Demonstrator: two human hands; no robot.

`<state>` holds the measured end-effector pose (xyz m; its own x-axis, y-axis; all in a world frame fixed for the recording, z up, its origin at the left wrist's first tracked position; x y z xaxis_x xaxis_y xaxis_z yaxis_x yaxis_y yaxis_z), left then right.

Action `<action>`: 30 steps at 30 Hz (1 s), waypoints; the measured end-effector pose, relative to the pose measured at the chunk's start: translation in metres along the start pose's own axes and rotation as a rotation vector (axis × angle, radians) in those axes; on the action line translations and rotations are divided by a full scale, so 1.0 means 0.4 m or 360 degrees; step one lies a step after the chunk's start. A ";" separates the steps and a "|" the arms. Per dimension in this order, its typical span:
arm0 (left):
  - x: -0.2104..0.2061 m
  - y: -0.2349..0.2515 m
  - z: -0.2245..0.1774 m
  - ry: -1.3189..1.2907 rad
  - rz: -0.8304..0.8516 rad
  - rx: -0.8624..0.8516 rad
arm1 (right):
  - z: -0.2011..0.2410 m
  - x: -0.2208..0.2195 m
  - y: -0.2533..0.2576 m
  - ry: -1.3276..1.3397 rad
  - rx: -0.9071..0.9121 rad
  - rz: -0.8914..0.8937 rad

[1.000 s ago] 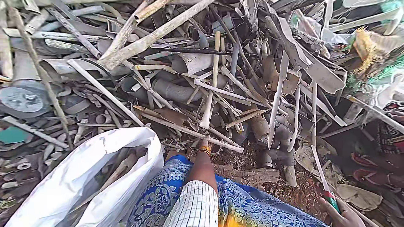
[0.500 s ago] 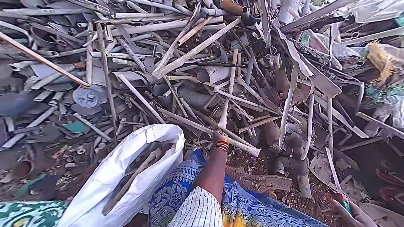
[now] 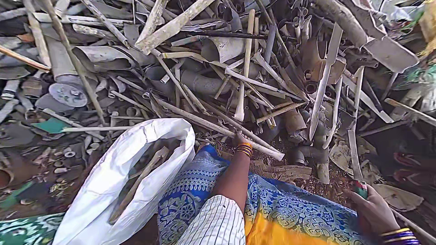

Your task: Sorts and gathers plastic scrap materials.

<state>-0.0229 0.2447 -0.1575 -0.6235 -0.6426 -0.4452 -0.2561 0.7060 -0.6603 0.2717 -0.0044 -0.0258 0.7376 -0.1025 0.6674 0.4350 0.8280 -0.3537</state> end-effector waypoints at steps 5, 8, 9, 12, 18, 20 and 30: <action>0.011 0.003 0.006 0.0093 0.0022 -0.0070 | 0.119 -0.153 0.083 0.0907 -0.0377 0.0258; 0.010 0.006 0.006 0.0080 0.0016 -0.0173 | 0.139 -0.280 0.180 0.0936 -0.0476 0.0409; 0.011 -0.004 0.004 0.0074 0.0015 -0.0188 | 0.141 -0.324 0.205 0.0968 -0.0495 0.0440; 0.018 -0.016 0.000 0.0140 0.0031 -0.0259 | 0.148 -0.432 0.259 0.1257 -0.0479 0.0509; 0.018 0.006 -0.001 0.0304 0.0129 -0.0455 | 0.178 -0.428 0.276 0.1440 -0.0279 0.0743; 0.006 -0.010 -0.014 0.0395 0.0125 -0.0490 | 0.194 -0.404 0.273 0.1246 -0.0198 0.0733; -0.145 -0.223 0.031 0.0075 0.0220 -0.0238 | 0.177 -0.206 0.263 0.1019 -0.0099 0.0226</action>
<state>0.0454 0.2153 -0.0802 -0.6933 -0.5244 -0.4942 -0.2705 0.8251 -0.4961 0.2202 0.1300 -0.0714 0.9431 -0.3182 0.0967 0.3259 0.8263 -0.4593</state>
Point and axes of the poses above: each hand's wrist, its own y-axis towards the middle knuckle, its own x-axis out of the back of the hand, z = x × y, the point moved 1 cm from there along y, towards the middle knuckle, and after that the axes turned 10 degrees about z, right-handed, at the moved point
